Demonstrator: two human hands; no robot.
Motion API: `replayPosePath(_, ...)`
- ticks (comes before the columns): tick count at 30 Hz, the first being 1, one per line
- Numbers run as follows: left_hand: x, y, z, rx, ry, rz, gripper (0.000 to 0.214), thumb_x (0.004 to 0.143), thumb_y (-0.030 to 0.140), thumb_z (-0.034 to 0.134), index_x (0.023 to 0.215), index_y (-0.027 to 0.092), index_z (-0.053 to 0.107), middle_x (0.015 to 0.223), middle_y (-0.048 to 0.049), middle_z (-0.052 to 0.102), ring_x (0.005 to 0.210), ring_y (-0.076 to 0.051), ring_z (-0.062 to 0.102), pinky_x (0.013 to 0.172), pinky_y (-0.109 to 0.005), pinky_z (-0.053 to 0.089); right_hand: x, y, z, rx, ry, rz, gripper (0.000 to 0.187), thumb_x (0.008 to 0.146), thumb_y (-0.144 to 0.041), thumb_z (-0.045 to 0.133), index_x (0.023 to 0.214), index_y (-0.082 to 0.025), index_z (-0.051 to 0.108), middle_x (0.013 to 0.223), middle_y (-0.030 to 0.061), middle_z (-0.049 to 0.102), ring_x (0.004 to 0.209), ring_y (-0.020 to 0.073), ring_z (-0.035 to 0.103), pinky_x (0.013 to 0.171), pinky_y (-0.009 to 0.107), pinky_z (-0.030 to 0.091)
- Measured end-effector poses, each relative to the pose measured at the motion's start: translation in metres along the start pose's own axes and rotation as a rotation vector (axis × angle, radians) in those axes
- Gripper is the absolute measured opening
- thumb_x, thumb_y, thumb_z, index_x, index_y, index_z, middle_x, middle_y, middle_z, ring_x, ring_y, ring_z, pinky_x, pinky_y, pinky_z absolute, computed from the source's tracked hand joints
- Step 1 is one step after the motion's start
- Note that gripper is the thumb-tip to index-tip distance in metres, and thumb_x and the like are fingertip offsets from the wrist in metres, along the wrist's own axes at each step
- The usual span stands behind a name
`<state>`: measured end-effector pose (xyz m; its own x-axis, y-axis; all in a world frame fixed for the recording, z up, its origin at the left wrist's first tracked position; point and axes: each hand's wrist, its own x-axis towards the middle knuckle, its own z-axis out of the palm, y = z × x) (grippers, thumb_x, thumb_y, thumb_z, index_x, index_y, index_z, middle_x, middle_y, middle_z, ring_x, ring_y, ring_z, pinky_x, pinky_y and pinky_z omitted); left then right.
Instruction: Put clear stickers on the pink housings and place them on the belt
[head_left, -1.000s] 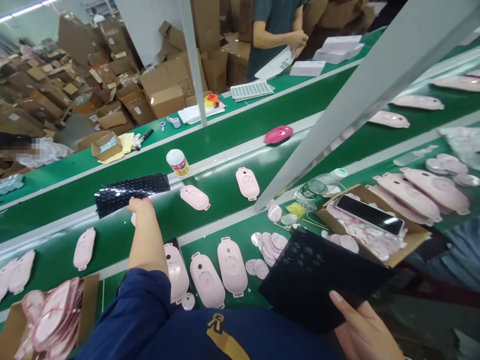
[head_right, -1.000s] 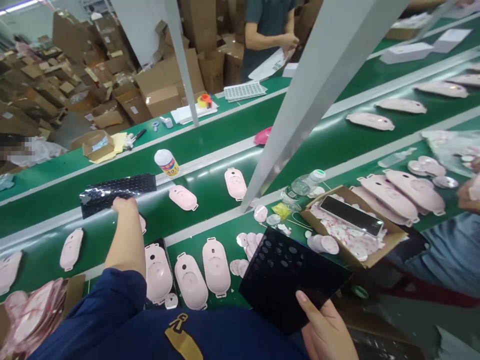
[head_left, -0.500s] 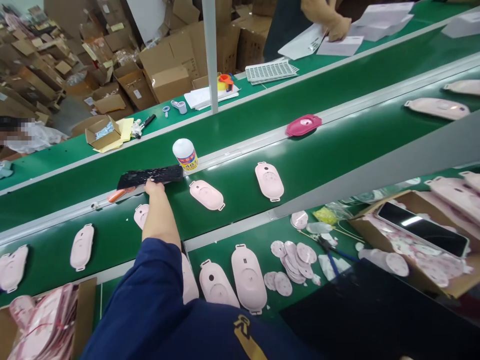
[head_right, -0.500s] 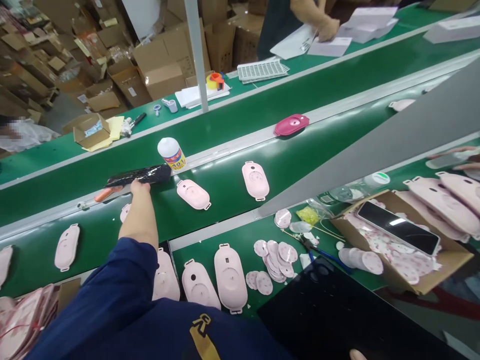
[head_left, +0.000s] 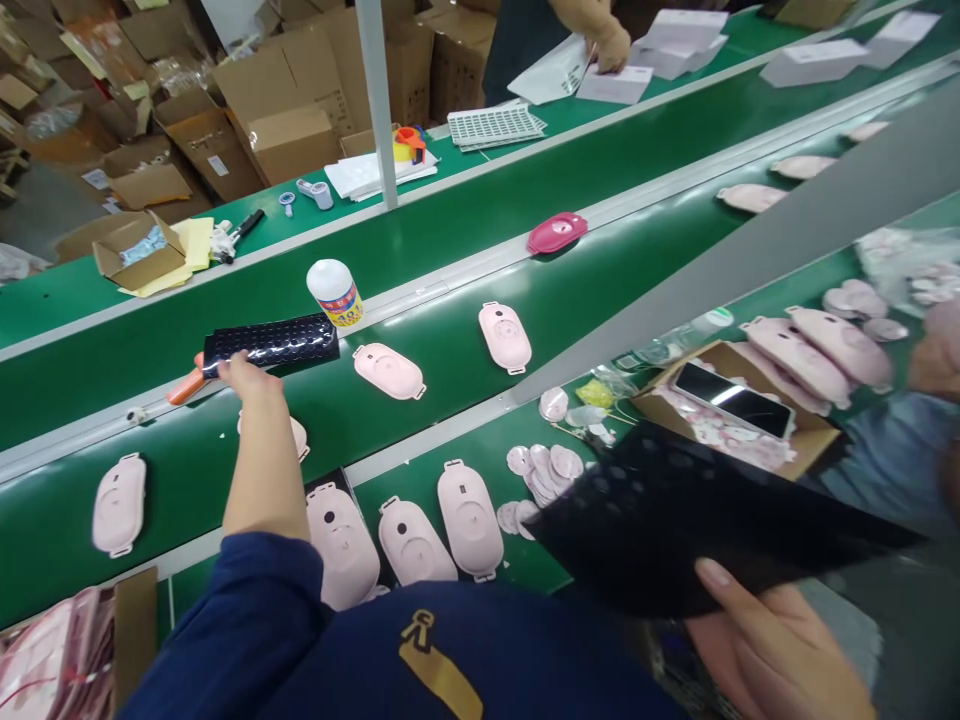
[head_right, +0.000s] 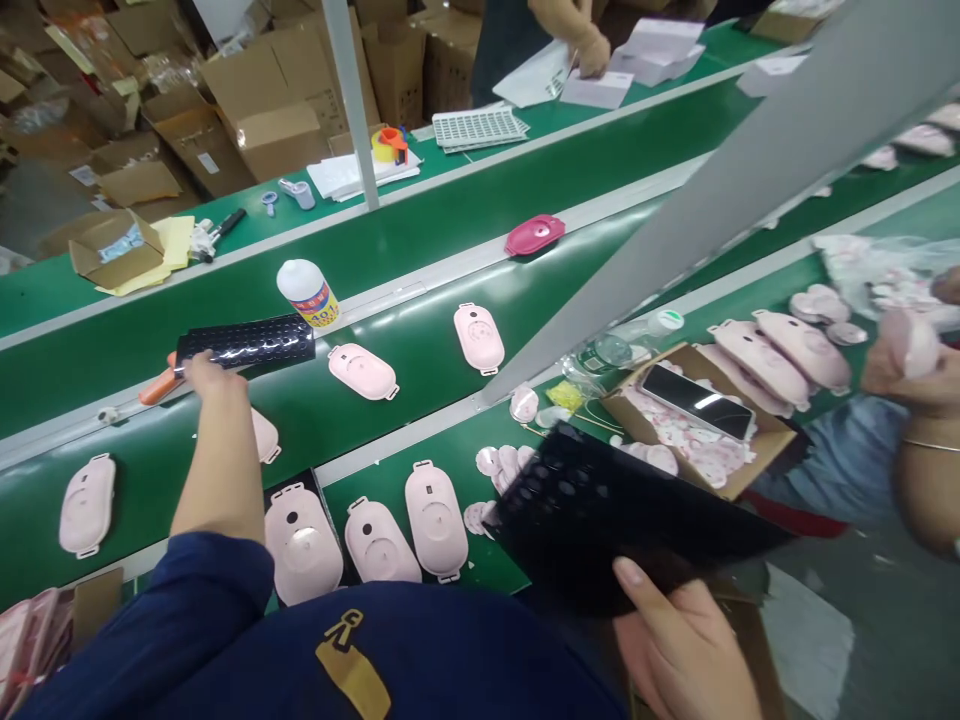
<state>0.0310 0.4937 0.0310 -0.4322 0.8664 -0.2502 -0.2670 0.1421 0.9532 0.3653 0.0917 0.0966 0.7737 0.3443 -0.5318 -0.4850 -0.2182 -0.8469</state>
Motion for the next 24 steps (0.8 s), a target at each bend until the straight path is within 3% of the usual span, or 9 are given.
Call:
replayPosePath(3, -0.088, 0.009, 0.002, 0.002, -0.291, 0.045, 0.068, 0.076, 0.057, 0.073, 0.134, 0.032, 0.048, 0.149, -0.0026, 0.043, 0.134, -0.024, 0.046, 0.109, -0.040, 0.046, -0.005, 0.001, 0.035, 0.078, -0.202, 0.055, 0.057, 0.044, -0.043, 0.093, 0.097, -0.033, 0.076, 0.112, 0.0068, 0.075, 0.119, 0.0371, 0.061, 0.111, 0.060, 0.039)
replayPosePath(6, -0.188, -0.001, -0.015, 0.104, -0.731, -0.161, 0.092, 0.027, 0.053, 0.098, 0.108, 0.019, 0.071, 0.121, -0.0161, 0.066, 0.110, -0.037, 0.064, 0.095, -0.045, 0.057, -0.013, 0.017, 0.065, 0.047, -0.558, 0.106, 0.048, 0.051, -0.046, 0.092, 0.093, -0.029, 0.075, 0.101, 0.0042, 0.077, 0.103, 0.0316, 0.068, 0.105, 0.056, 0.045)
replayPosePath(7, -0.216, -0.006, -0.024, 0.149, -0.814, -0.231, 0.086, 0.026, 0.045, 0.100, 0.102, 0.015, 0.074, 0.110, -0.0180, 0.070, 0.100, -0.037, 0.067, 0.088, -0.046, 0.059, -0.016, 0.024, 0.072, 0.012, -0.680, 0.110, 0.045, 0.056, -0.047, 0.090, 0.094, -0.028, 0.075, 0.099, 0.0033, 0.077, 0.100, 0.0295, 0.069, 0.103, 0.054, 0.047)
replayPosePath(9, -0.256, -0.016, -0.047, 0.220, -0.827, -0.296, 0.055, 0.043, 0.043, 0.097, 0.085, 0.014, 0.076, 0.087, -0.0153, 0.074, 0.078, -0.029, 0.070, 0.071, -0.039, 0.062, -0.021, 0.035, 0.079, -0.049, -0.892, 0.100, 0.042, 0.066, -0.049, 0.084, 0.100, -0.028, 0.073, 0.100, 0.0030, 0.076, 0.099, 0.0263, 0.068, 0.101, 0.050, 0.049)
replayPosePath(12, -0.279, -0.023, -0.084, 0.246, -0.597, -0.263, 0.043, 0.057, 0.043, 0.091, 0.085, 0.014, 0.075, 0.085, -0.0108, 0.075, 0.075, -0.022, 0.070, 0.069, -0.030, 0.060, -0.013, 0.047, 0.081, -0.120, -1.061, 0.038, 0.048, 0.073, -0.053, 0.078, 0.111, -0.028, 0.066, 0.114, 0.0054, 0.071, 0.105, 0.0248, 0.066, 0.098, 0.046, 0.050)
replayPosePath(16, -0.283, -0.007, -0.130, 0.139, -0.178, -0.142, 0.051, 0.050, 0.049, 0.092, 0.085, 0.018, 0.071, 0.083, -0.0033, 0.075, 0.075, -0.018, 0.070, 0.070, -0.026, 0.060, 0.037, 0.056, 0.113, -0.502, -0.898, -0.138, 0.035, 0.082, -0.047, 0.069, 0.107, -0.024, 0.064, 0.116, 0.0073, 0.068, 0.106, 0.0232, 0.064, 0.097, 0.044, 0.050)
replayPosePath(19, -0.298, 0.012, -0.157, 0.032, 0.161, -0.028, 0.053, 0.047, 0.047, 0.093, 0.088, 0.023, 0.069, 0.078, 0.0041, 0.073, 0.076, -0.014, 0.069, 0.083, -0.026, 0.059, 0.089, 0.061, 0.183, -0.695, -0.861, -0.216, 0.025, 0.087, -0.031, 0.065, 0.110, -0.021, 0.065, 0.121, 0.0072, 0.065, 0.117, 0.0220, 0.058, 0.108, 0.043, 0.041)
replayPosePath(22, -0.331, 0.022, -0.181, -0.034, 0.465, 0.005, 0.059, 0.044, 0.042, 0.094, 0.095, 0.024, 0.069, 0.083, 0.0034, 0.072, 0.091, -0.019, 0.069, 0.111, -0.043, 0.046, 0.119, 0.071, 0.268, -0.854, -0.879, -0.260, 0.032, 0.092, -0.029, 0.063, 0.122, -0.018, 0.061, 0.135, 0.0094, 0.056, 0.124, 0.0255, 0.053, 0.107, 0.050, 0.042)
replayPosePath(24, -0.362, 0.021, -0.199, -0.022, 0.612, -0.029, 0.063, 0.043, 0.044, 0.094, 0.098, 0.024, 0.069, 0.085, 0.0012, 0.072, 0.101, -0.025, 0.067, 0.119, -0.053, 0.034, 0.125, 0.077, 0.311, -0.954, -0.900, -0.257, 0.038, 0.094, -0.033, 0.062, 0.129, -0.018, 0.057, 0.139, 0.0107, 0.053, 0.123, 0.0273, 0.054, 0.102, 0.052, 0.046)
